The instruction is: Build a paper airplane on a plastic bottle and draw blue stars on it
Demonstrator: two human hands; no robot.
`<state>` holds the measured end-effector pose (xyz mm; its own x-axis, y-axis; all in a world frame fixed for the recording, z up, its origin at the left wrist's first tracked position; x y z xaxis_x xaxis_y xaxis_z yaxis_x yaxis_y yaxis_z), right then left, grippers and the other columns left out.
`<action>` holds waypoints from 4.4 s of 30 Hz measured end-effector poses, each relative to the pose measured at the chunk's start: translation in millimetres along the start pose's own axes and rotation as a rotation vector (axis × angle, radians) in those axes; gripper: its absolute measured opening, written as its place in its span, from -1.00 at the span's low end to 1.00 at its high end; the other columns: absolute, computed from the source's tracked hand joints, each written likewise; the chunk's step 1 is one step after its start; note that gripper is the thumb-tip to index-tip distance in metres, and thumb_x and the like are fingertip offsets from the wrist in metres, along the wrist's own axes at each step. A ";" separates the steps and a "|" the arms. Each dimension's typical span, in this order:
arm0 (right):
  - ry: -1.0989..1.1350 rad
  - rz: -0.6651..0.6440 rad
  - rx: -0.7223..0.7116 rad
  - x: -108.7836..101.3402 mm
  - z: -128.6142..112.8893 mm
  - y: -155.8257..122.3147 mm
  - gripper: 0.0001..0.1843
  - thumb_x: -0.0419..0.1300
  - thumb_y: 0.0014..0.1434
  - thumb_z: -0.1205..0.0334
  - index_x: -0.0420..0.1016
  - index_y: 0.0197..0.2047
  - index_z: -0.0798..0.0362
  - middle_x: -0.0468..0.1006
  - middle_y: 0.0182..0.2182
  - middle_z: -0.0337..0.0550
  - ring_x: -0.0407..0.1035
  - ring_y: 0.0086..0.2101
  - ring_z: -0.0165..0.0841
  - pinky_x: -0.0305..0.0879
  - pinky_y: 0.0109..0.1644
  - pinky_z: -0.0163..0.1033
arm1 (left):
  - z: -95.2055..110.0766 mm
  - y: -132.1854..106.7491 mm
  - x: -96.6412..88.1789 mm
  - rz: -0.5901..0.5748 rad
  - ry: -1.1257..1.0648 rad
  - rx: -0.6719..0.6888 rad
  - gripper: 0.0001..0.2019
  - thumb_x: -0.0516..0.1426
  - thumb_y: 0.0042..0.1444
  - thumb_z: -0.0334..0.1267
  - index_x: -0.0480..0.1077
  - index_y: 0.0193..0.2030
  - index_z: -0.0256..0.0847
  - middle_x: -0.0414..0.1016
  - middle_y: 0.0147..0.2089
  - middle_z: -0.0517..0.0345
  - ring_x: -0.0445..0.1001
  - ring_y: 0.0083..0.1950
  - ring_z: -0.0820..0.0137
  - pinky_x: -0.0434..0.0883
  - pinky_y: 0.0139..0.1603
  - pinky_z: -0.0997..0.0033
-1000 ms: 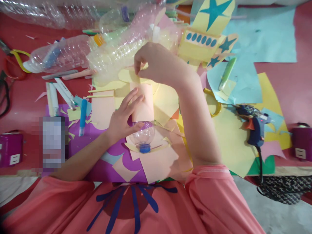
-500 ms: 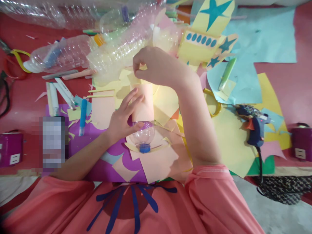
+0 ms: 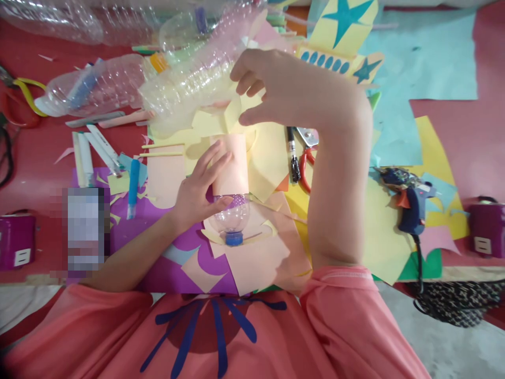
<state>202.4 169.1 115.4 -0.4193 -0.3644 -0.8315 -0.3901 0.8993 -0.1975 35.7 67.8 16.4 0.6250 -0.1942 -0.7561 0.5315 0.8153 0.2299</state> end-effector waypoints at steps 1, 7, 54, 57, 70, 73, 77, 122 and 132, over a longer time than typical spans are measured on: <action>-0.010 0.010 0.017 1.1 1.4 1.6 -0.59 0.32 0.06 0.32 0.41 -0.01 -0.11 0.52 0.03 -0.15 0.46 0.00 -0.20 0.43 0.13 -0.07 | -0.1 -0.1 0.1 -0.003 -0.007 0.000 -0.19 -0.09 0.17 0.43 0.00 0.45 0.09 -0.01 0.52 0.02 0.26 0.40 -0.03 0.57 -0.21 0.31; 0.054 0.306 0.004 31.3 -10.1 -8.1 -0.53 0.03 0.17 0.49 0.27 0.15 0.08 0.31 0.24 0.09 0.26 0.23 -0.24 0.30 0.24 -0.10 | -0.2 -0.7 0.5 -0.003 -0.020 0.005 -0.19 -0.09 0.16 0.43 -0.01 0.46 0.09 -0.01 0.52 0.02 0.18 0.43 -0.04 0.58 -0.09 0.18; 0.256 0.637 -0.343 132.3 8.1 -49.1 -0.57 -0.15 0.38 -0.01 0.16 0.28 -0.32 -0.06 0.42 -0.29 0.07 0.35 -0.19 0.20 0.37 0.17 | -9.4 1.6 -14.8 0.184 0.204 0.014 -0.28 -0.21 0.28 0.28 0.01 0.46 -0.06 0.14 0.47 0.08 0.07 0.49 0.12 -0.22 0.53 -0.01; 0.283 0.643 -0.351 133.3 7.9 -49.7 -0.58 -0.14 0.39 0.01 0.16 0.28 -0.35 -0.14 0.44 -0.32 0.05 0.37 -0.23 0.21 0.37 0.08 | -9.6 2.2 -14.6 0.162 0.204 0.011 -0.28 -0.21 0.29 0.27 0.00 0.47 -0.05 0.12 0.48 0.09 0.05 0.50 0.13 -0.25 0.53 -0.01; 0.178 0.663 -0.289 136.3 9.4 -47.4 -0.50 -0.26 0.38 -0.08 0.12 0.31 -0.33 0.04 0.38 -0.25 -0.18 0.44 -0.16 -0.06 0.47 0.26 | -7.6 -1.0 -13.4 0.242 0.192 0.091 -0.27 -0.18 0.30 0.25 -0.14 0.49 -0.06 0.24 0.42 0.00 0.18 0.44 0.13 -0.14 0.52 0.01; 0.226 0.628 -0.301 138.1 10.0 -45.7 -0.48 -0.26 0.37 -0.09 0.15 0.31 -0.30 0.05 0.39 -0.23 -0.18 0.44 -0.14 -0.14 0.49 0.28 | -7.3 -0.7 -12.9 0.253 0.173 0.111 -0.28 -0.18 0.31 0.24 -0.19 0.49 -0.05 0.27 0.39 0.01 0.22 0.42 0.14 -0.15 0.52 0.03; 0.308 0.616 -0.343 139.6 11.7 -44.1 -0.50 -0.24 0.37 -0.06 0.16 0.31 -0.35 -0.06 0.42 -0.32 -0.16 0.44 -0.13 -0.06 0.47 0.24 | -6.1 -0.3 -12.4 0.260 0.174 0.135 -0.29 -0.19 0.31 0.24 -0.20 0.48 -0.04 0.29 0.38 -0.01 0.26 0.39 0.15 -0.11 0.51 -0.03; 0.198 0.565 -0.354 134.8 13.1 -45.8 -0.55 -0.17 0.37 -0.14 0.08 0.28 -0.34 0.00 0.40 -0.19 -0.05 0.41 -0.14 0.05 0.41 0.32 | -14.5 5.5 -5.9 0.162 0.140 0.029 -0.29 -0.26 0.29 0.27 -0.09 0.48 0.00 -0.03 0.53 -0.03 -0.04 0.53 0.08 -0.11 0.49 -0.11; 0.206 0.628 -0.368 133.7 9.1 -47.7 -0.50 -0.18 0.38 -0.12 -0.05 0.35 -0.38 0.04 0.38 -0.19 0.03 0.37 -0.13 0.12 0.39 0.27 | -11.0 3.8 -7.4 0.216 0.153 0.061 -0.32 -0.23 0.31 0.22 -0.09 0.47 -0.04 0.01 0.51 -0.06 0.03 0.50 0.05 -0.09 0.48 -0.05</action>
<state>172.4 79.6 9.0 -0.7839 0.1191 -0.6094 -0.2611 0.8272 0.4975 26.7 78.3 16.1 0.6363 0.0696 -0.7683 0.4314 0.7935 0.4292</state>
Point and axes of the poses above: each hand's wrist, its own y-axis towards the middle knuckle, its own x-axis out of the palm, z = x × y, the point moved 6 cm from there along y, towards the middle knuckle
